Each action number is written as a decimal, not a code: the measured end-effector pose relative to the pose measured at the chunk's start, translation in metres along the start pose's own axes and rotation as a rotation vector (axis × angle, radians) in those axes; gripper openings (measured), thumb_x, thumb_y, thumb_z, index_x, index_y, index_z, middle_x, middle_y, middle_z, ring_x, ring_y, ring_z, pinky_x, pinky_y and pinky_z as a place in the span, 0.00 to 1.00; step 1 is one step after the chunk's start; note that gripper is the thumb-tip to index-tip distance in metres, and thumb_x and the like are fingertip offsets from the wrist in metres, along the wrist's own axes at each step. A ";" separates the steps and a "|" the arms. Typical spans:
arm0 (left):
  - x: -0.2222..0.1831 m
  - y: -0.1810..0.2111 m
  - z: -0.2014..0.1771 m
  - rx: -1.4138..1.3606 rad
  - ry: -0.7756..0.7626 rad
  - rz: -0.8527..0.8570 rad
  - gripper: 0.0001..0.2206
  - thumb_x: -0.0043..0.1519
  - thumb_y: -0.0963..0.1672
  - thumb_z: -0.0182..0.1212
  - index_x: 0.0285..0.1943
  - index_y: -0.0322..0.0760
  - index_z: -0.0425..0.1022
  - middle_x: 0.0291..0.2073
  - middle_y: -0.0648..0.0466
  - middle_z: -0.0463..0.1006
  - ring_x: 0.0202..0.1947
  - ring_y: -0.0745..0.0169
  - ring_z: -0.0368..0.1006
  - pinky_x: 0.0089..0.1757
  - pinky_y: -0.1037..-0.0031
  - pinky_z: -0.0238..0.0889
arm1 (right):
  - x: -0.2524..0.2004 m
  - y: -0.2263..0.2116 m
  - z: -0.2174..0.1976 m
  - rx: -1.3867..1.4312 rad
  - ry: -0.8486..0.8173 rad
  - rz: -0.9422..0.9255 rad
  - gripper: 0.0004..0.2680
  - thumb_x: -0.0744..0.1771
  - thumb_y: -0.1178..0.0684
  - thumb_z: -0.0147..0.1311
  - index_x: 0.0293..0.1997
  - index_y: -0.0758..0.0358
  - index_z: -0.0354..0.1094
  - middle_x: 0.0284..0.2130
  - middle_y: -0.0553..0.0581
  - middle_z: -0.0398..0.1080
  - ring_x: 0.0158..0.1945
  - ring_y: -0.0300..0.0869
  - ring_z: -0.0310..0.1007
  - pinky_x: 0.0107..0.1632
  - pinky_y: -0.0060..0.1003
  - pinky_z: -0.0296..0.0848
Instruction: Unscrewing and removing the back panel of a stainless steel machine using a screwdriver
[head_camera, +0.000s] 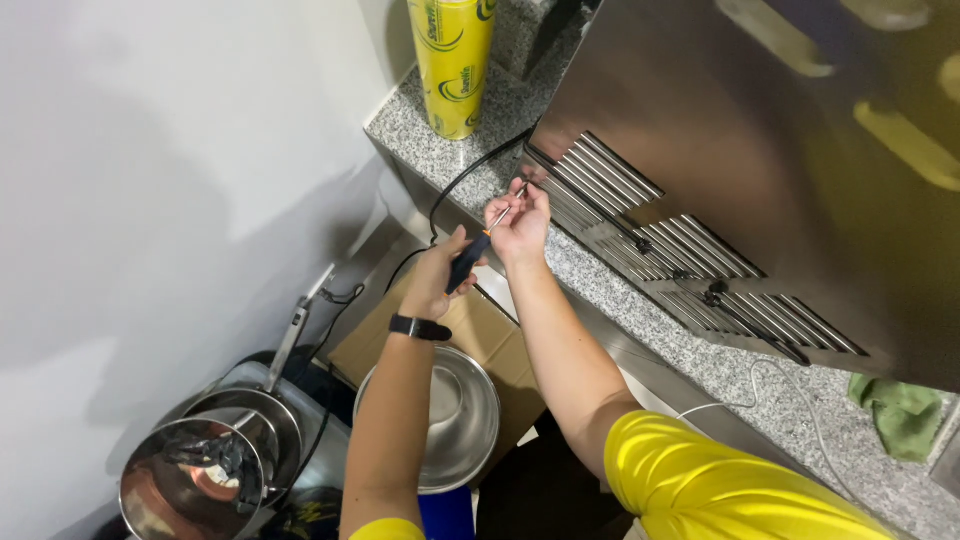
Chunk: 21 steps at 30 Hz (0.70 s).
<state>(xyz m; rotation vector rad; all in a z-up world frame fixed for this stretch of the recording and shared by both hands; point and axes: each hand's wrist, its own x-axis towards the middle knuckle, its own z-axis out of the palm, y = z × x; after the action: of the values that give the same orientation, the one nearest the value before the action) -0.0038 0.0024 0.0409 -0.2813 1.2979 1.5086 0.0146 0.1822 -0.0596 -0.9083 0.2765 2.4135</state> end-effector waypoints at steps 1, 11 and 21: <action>0.003 -0.003 -0.004 0.004 -0.002 0.001 0.24 0.65 0.57 0.56 0.56 0.36 0.72 0.35 0.49 0.80 0.24 0.64 0.71 0.23 0.86 0.59 | 0.006 -0.001 -0.002 0.003 -0.003 -0.002 0.04 0.61 0.55 0.62 0.35 0.53 0.71 0.32 0.50 0.81 0.22 0.31 0.66 0.34 0.31 0.69; 0.020 -0.017 -0.012 0.441 0.146 0.234 0.13 0.59 0.48 0.67 0.48 0.40 0.80 0.30 0.56 0.76 0.34 0.54 0.80 0.35 0.68 0.75 | 0.006 -0.001 -0.005 -0.069 0.022 -0.036 0.04 0.61 0.54 0.62 0.34 0.53 0.71 0.31 0.51 0.81 0.22 0.31 0.67 0.31 0.27 0.69; 0.009 -0.016 0.001 0.124 0.193 0.207 0.21 0.62 0.50 0.67 0.51 0.25 0.78 0.24 0.43 0.75 0.21 0.54 0.76 0.21 0.73 0.72 | 0.010 0.000 -0.004 -0.101 0.058 -0.057 0.04 0.62 0.55 0.60 0.35 0.54 0.70 0.32 0.52 0.81 0.21 0.30 0.68 0.29 0.26 0.71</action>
<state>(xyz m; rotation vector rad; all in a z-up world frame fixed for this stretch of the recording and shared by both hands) 0.0060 0.0050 0.0256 -0.2218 1.6085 1.5950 0.0106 0.1847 -0.0692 -1.0187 0.1485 2.3695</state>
